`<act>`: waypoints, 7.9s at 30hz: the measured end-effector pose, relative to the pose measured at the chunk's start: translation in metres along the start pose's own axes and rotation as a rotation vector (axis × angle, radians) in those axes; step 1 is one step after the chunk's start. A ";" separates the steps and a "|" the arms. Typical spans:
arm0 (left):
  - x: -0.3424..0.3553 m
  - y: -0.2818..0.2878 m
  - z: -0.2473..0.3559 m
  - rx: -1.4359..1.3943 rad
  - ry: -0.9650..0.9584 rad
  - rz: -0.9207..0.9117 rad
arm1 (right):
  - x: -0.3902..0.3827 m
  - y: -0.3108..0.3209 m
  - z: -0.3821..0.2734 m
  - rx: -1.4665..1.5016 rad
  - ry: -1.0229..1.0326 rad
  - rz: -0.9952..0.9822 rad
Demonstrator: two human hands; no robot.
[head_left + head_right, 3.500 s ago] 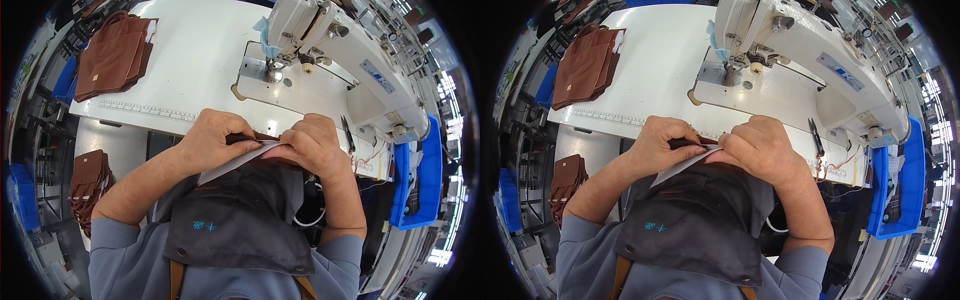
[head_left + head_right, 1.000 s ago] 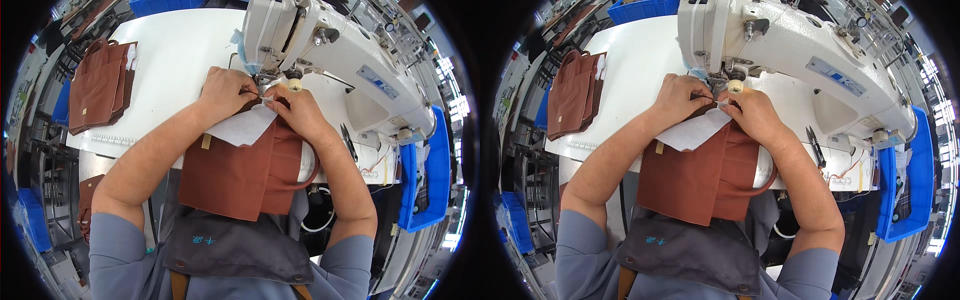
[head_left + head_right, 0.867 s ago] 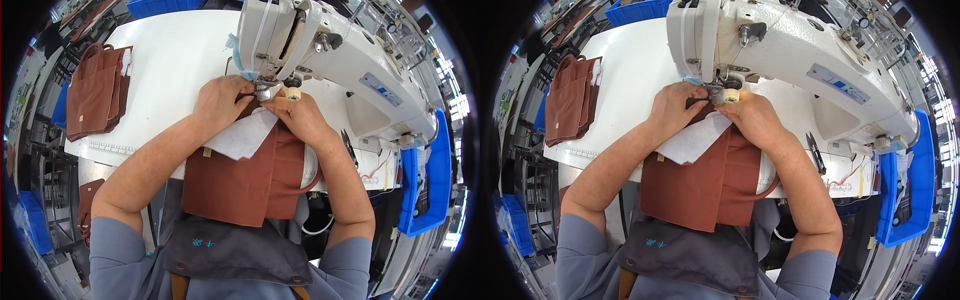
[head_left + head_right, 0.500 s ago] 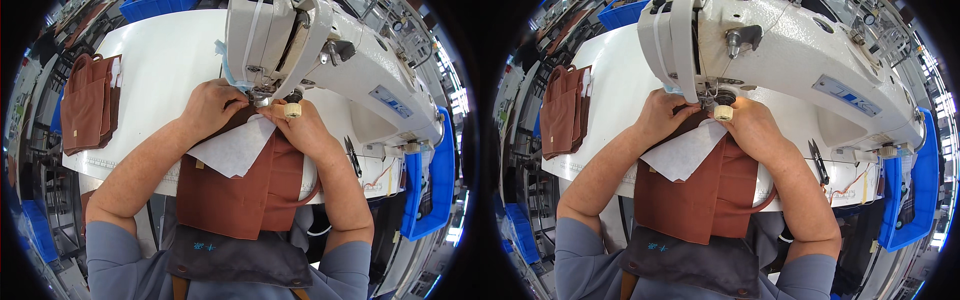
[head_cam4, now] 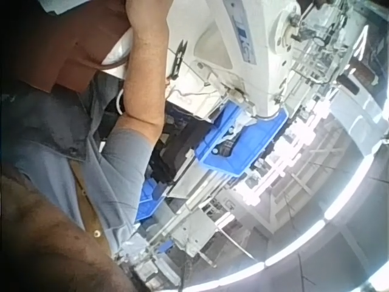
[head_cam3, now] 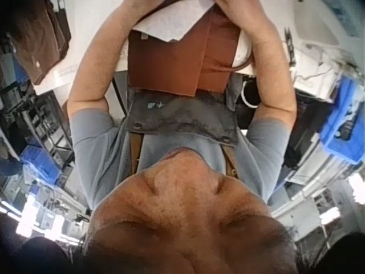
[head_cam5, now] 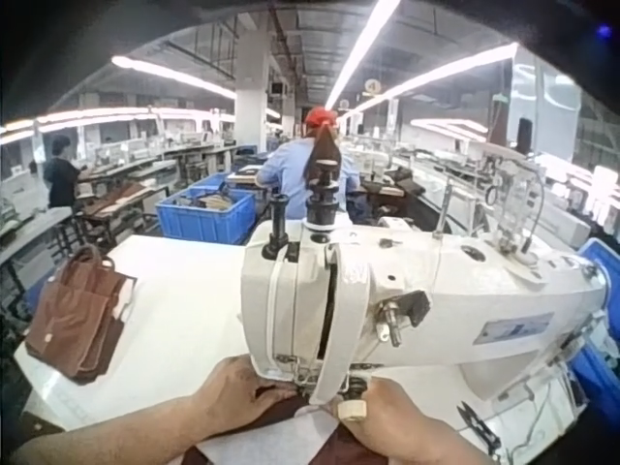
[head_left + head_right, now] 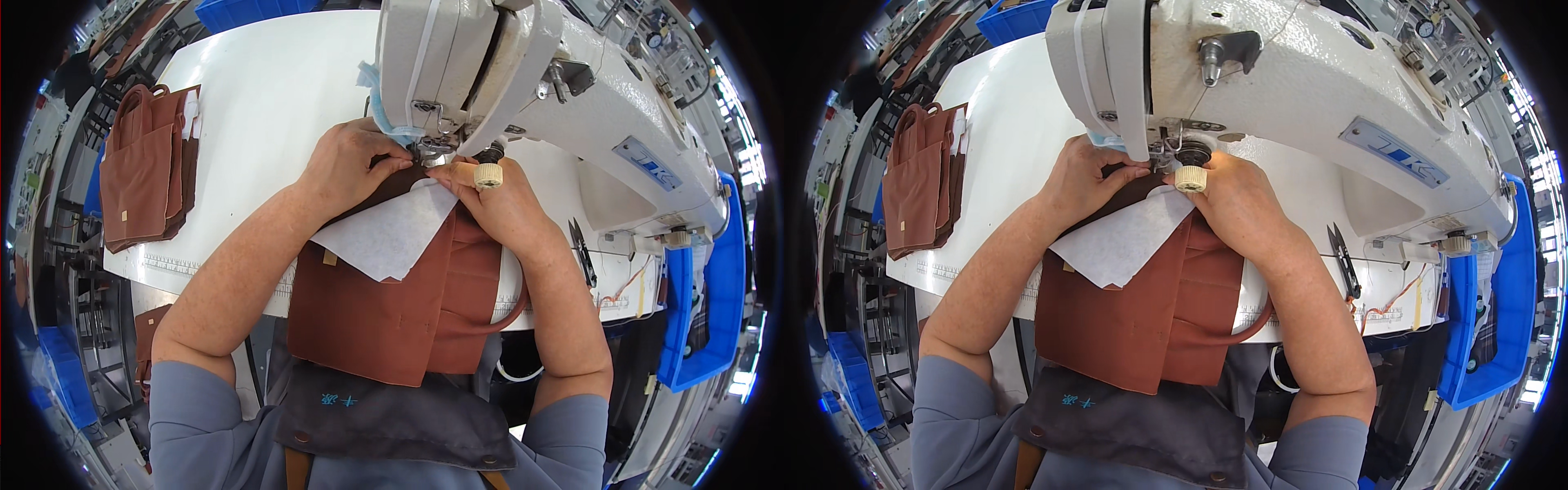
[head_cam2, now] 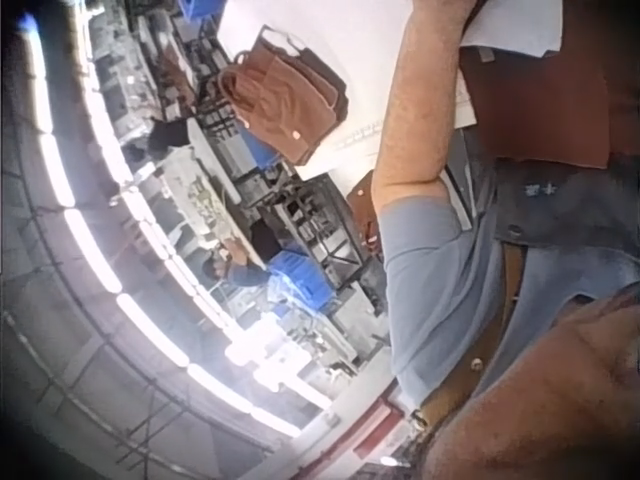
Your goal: The recorder uses an industrial sewing machine to stitch together components of leather bags.
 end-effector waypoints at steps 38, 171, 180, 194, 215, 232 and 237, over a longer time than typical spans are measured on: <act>-0.010 0.037 0.058 0.314 0.003 -0.383 | -0.012 -0.003 -0.039 0.066 -0.030 0.043; -0.013 0.007 0.035 0.204 -0.130 -0.003 | -0.002 -0.007 -0.010 -0.105 0.244 0.136; -0.014 0.004 0.024 0.164 -0.174 -0.041 | -0.006 -0.006 -0.014 -0.191 0.310 0.138; 0.000 0.006 0.009 0.180 -0.240 0.003 | -0.006 0.012 -0.004 0.096 0.033 0.133; 0.003 0.002 0.002 0.176 -0.239 0.068 | -0.009 0.023 -0.004 0.585 -0.211 0.295; -0.005 0.005 0.017 0.136 -0.146 -0.033 | -0.004 0.025 0.011 0.269 0.043 0.356; -0.014 0.006 0.020 0.138 -0.165 0.025 | -0.002 0.018 0.015 0.144 0.098 0.313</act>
Point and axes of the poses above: each hand's wrist, its own x-axis towards the middle knuckle, its own y-axis out of the back of the hand, z = x × y, the point moved 2 cm from there along x, towards the middle knuckle
